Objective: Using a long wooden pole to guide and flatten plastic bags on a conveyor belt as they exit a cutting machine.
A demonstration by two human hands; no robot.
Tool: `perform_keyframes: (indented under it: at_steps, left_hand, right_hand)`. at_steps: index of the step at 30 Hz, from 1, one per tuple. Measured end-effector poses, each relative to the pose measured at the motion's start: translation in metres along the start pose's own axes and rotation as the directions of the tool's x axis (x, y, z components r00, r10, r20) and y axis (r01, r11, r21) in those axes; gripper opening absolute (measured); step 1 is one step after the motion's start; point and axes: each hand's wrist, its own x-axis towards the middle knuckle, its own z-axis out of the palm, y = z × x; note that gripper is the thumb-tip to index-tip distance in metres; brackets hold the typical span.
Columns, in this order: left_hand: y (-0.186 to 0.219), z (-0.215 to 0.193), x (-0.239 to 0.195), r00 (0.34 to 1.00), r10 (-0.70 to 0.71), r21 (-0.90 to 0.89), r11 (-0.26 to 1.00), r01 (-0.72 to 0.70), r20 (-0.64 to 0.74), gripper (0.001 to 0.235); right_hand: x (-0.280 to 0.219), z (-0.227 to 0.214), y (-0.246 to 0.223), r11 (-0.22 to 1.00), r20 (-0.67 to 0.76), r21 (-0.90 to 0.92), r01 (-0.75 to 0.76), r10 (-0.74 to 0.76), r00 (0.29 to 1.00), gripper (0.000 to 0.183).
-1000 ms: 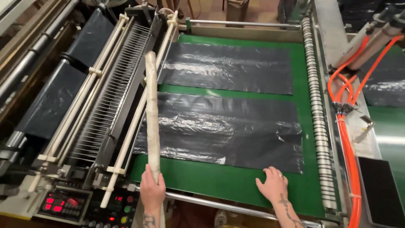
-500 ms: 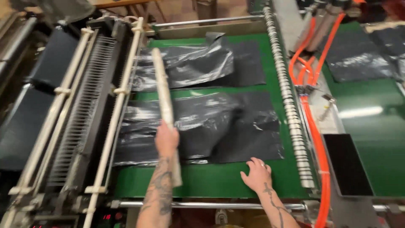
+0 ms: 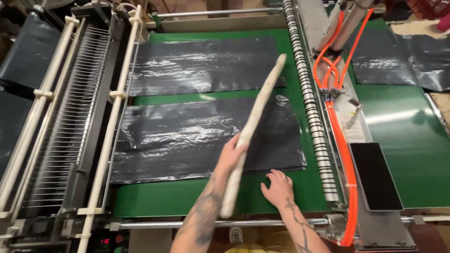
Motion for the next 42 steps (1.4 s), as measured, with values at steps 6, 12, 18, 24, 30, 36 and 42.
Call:
perform_keyframes:
  at_steps: [6, 12, 18, 24, 30, 36, 42]
  left_hand:
    - [-0.068, -0.153, -0.130, 0.983, 0.128, 0.373, 0.925, -0.071, -0.130, 0.061]
    - [-0.133, -0.234, -0.215, 0.784, 0.332, 0.686, 0.711, 0.157, -0.524, 0.068]
    - [-0.128, -0.222, -0.212, 0.627, 0.432, 0.704, 0.655, 0.275, -0.648, 0.063]
    - [-0.102, -0.255, -0.182, 0.654, 0.445, 0.752, 0.586, 0.304, -0.611, 0.066]
    - [-0.080, -0.279, -0.059, 0.703, 0.507, 0.829, 0.515, 0.217, -0.499, 0.069]
    - [-0.085, -0.115, 0.068, 0.829, 0.175, 0.431, 0.898, 0.086, -0.531, 0.070]
    - [-0.021, 0.076, 0.089, 0.969, -0.025, 0.032, 0.999, 0.034, -0.245, 0.070]
  right_hand:
    - [-0.001, -0.029, -0.012, 0.995, 0.001, 0.101, -0.015, 0.015, 1.000, 0.044]
    - [0.005, -0.032, -0.027, 0.991, 0.230, -0.112, -0.069, 0.093, 0.969, 0.059]
    - [0.008, -0.034, -0.030, 0.992, 0.229, -0.088, -0.094, 0.112, 0.967, 0.059]
    - [0.004, -0.034, -0.029, 0.992, 0.234, -0.066, -0.106, 0.119, 0.965, 0.058]
    - [0.009, -0.034, -0.027, 0.993, 0.231, -0.062, -0.097, 0.108, 0.967, 0.054]
    - [0.005, -0.017, -0.012, 0.998, 0.116, -0.026, -0.066, 0.068, 0.991, 0.050]
    - [0.007, -0.006, 0.003, 0.999, 0.109, -0.024, -0.025, 0.027, 0.994, 0.052]
